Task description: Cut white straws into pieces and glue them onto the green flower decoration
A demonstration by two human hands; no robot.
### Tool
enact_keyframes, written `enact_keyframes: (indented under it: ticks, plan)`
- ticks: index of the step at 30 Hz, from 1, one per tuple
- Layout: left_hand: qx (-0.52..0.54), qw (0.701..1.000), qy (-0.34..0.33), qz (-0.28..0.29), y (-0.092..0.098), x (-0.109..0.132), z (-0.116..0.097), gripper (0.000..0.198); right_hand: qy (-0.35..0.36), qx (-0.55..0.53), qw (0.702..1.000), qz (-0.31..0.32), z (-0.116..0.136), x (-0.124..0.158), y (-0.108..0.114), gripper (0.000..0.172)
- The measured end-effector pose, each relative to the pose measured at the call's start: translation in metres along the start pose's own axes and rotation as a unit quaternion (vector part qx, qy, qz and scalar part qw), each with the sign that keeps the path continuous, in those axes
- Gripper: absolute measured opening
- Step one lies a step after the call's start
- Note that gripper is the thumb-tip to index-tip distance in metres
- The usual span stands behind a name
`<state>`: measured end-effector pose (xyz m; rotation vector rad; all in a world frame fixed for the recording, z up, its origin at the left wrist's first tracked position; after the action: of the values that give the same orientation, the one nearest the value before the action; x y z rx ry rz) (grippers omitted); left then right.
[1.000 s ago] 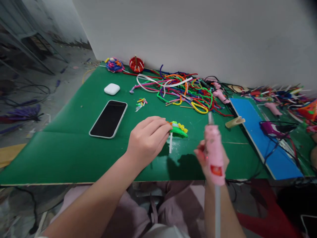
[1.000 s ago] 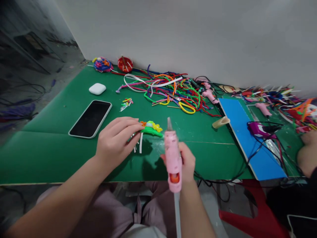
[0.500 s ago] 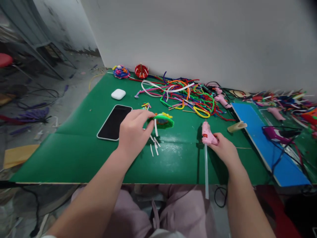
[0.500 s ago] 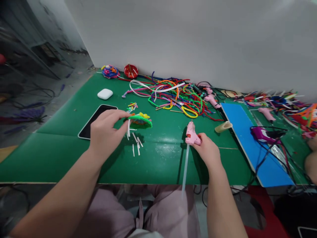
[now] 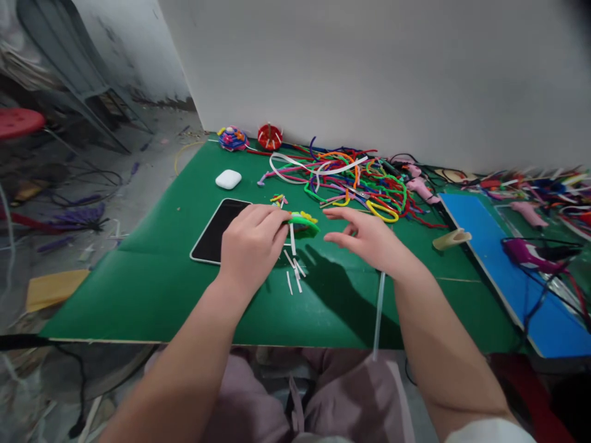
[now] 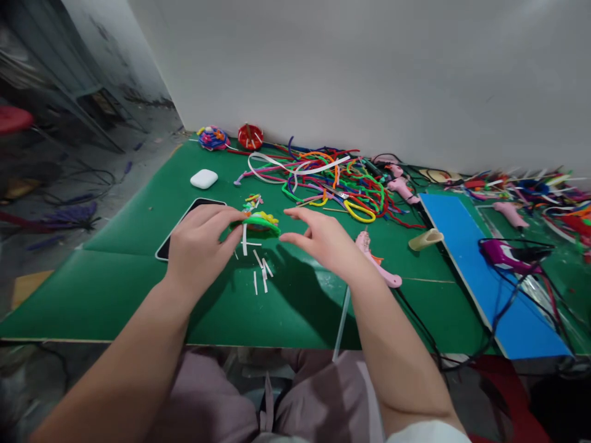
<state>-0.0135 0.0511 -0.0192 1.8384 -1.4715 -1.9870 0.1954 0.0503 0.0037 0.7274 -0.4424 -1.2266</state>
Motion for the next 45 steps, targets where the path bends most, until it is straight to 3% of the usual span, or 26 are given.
enact_keyframes:
  ticks: [3,5,7,8,11,14,17,19,21,22,24,25,27,28,31,32,35,37,39,42,45]
  plan:
    - [-0.004,1.0,0.008,-0.006,0.002,-0.001,0.004,0.01,-0.034,-0.089,0.992,0.084,-0.006,-0.02,-0.011,0.053]
    - [-0.012,1.0,0.011,-0.009,0.002,-0.002,0.007,0.01,-0.043,-0.103,0.987,0.112,-0.008,-0.024,-0.008,0.038]
    - [-0.018,1.0,0.012,-0.009,0.002,-0.002,0.009,0.01,-0.039,-0.099,0.989,0.105,-0.004,-0.024,0.0,0.021]
    - [-0.021,1.0,0.012,-0.008,0.002,-0.002,0.01,0.01,-0.029,-0.111,0.989,0.09,-0.001,-0.023,0.006,0.021]
    - [-0.025,1.0,0.015,-0.001,0.001,-0.001,0.012,0.011,0.046,-0.228,0.972,-0.031,0.006,-0.017,0.028,0.015]
    - [-0.026,0.999,0.021,0.007,-0.001,0.0,0.013,0.011,0.15,-0.383,0.896,-0.168,0.003,-0.01,0.051,0.012]
    - [-0.023,0.999,0.027,0.012,-0.003,-0.001,0.014,0.011,0.15,-0.48,0.825,-0.257,-0.013,-0.007,0.066,0.008]
    - [-0.019,0.999,0.04,0.013,-0.003,-0.001,0.015,0.011,0.113,-0.511,0.797,-0.3,-0.028,-0.007,0.066,0.011]
    - [-0.016,0.998,0.067,0.002,-0.003,-0.001,0.018,0.01,0.055,-0.451,0.827,-0.331,-0.044,-0.009,0.058,0.019]
    - [-0.017,0.996,0.085,-0.008,-0.002,-0.001,0.019,0.01,0.023,-0.375,0.865,-0.332,-0.051,-0.009,0.052,0.026]
    - [-0.021,0.992,0.121,-0.031,-0.001,-0.001,0.023,0.009,-0.067,-0.15,0.965,-0.205,-0.063,-0.011,0.036,0.026]
    - [-0.023,0.99,0.135,-0.04,0.0,-0.001,0.025,0.009,-0.101,-0.037,0.985,-0.134,-0.067,-0.01,0.029,0.032]
    - [-0.024,0.986,0.158,-0.046,0.002,-0.001,0.028,0.009,-0.138,0.145,0.978,-0.053,-0.071,-0.007,0.021,0.059]
    - [-0.022,0.985,0.167,-0.044,0.002,-0.002,0.028,0.009,-0.151,0.208,0.965,-0.058,-0.07,-0.005,0.021,0.063]
    - [-0.01,0.982,0.186,-0.036,0.004,-0.002,0.029,0.01,-0.19,0.273,0.925,-0.181,-0.062,-0.001,0.03,0.049]
    - [-0.005,0.981,0.191,-0.034,0.005,-0.002,0.028,0.01,-0.184,0.261,0.924,-0.21,-0.057,-0.001,0.032,0.053]
    - [0.007,0.978,0.205,-0.029,0.005,-0.003,0.028,0.01,-0.082,0.262,0.93,-0.243,-0.045,-0.006,0.024,0.065]
    - [0.008,0.977,0.213,-0.027,0.006,-0.003,0.028,0.01,0.008,0.279,0.928,-0.248,-0.038,-0.011,0.006,0.048]
    - [-0.001,0.976,0.217,-0.032,0.007,-0.003,0.029,0.009,0.069,0.278,0.936,-0.203,-0.031,-0.015,-0.019,0.033]
    - [-0.025,0.975,0.213,-0.051,0.008,-0.003,0.032,0.008,0.131,0.273,0.951,-0.058,-0.021,-0.016,-0.055,0.028]
    - [-0.032,0.977,0.2,-0.069,0.009,-0.003,0.033,0.007,0.143,0.275,0.951,-0.001,-0.015,-0.013,-0.076,0.028]
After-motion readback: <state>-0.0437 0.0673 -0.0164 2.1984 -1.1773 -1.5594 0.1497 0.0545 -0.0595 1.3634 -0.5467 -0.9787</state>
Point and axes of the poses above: each hand's wrist, its own x-axis away from the middle knuckle, its own y-axis out of the back of the hand, z = x × y, the point moved 1 cm from there along -x, towards the middle knuckle, and after that the axes turned 1 degree about -x, right-handed, at the moved point
